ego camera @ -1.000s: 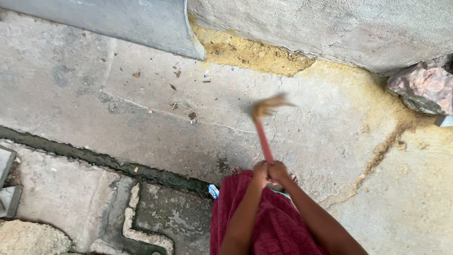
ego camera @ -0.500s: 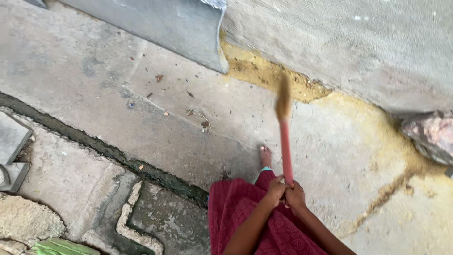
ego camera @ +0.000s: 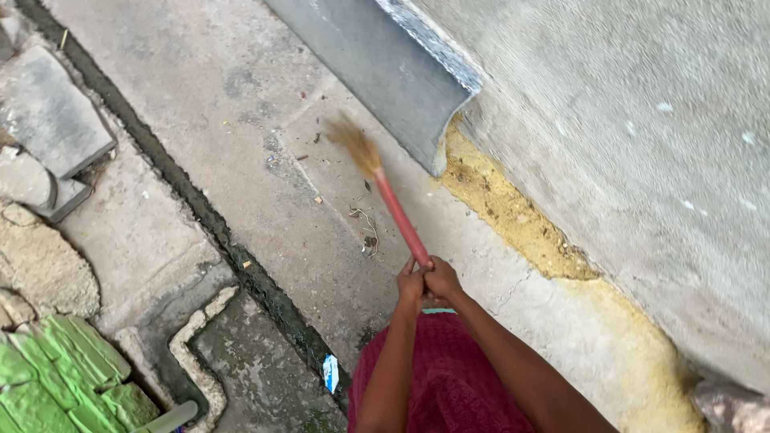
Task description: The person organizes footwear on steps by hand and then sweeps the concrete floor and narrow drainage channel using a broom.
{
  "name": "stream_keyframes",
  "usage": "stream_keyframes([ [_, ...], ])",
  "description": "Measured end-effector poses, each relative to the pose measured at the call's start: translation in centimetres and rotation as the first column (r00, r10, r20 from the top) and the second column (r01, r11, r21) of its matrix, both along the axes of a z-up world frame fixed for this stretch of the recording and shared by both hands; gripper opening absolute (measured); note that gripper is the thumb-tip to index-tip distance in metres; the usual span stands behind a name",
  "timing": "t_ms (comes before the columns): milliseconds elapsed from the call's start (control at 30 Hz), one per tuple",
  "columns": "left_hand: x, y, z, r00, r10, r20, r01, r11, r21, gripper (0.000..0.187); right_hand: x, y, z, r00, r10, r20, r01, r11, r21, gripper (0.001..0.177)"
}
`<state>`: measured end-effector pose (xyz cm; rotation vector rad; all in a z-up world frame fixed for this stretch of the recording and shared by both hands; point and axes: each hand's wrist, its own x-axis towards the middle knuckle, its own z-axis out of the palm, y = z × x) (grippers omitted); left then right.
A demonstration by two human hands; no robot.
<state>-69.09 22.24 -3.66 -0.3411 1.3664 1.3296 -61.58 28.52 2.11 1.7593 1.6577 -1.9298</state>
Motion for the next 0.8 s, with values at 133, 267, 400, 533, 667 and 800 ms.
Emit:
stream_keyframes([
  [133,2.7,3.8,-0.1,0.997,-0.055,0.057,0.058,0.997,-0.054,0.063,1.7,3.0,-0.3,0.992,-0.031,0.119,0.020,0.996,0.092,0.023],
  [267,3.0,6.0,-0.7,0.988,0.031,0.152,-0.008,0.989,-0.145,0.050,1.6,5.8,-3.8,0.969,0.044,0.241,-0.024,0.996,-0.083,0.029],
  [400,3.2,6.3,-0.6,0.973,0.223,0.060,-0.218,0.973,-0.074,0.051,1.5,7.8,-5.0,0.985,0.155,0.077,-0.131,0.959,-0.251,0.027],
  [533,3.2,5.7,0.1,0.987,0.113,-0.113,-0.131,0.977,-0.168,0.067,2.3,6.7,-4.0,0.997,0.065,-0.045,-0.074,0.968,-0.241,0.022],
  [667,4.2,3.8,0.4,0.989,0.138,-0.042,-0.143,0.978,-0.152,0.047,3.6,3.8,-3.6,0.995,0.049,0.084,-0.028,0.972,-0.234,0.024],
  [800,4.8,4.0,0.3,0.967,0.250,0.044,-0.234,0.945,-0.231,0.034,2.3,5.3,-4.0,0.963,0.239,0.122,-0.184,0.919,-0.348,0.040],
])
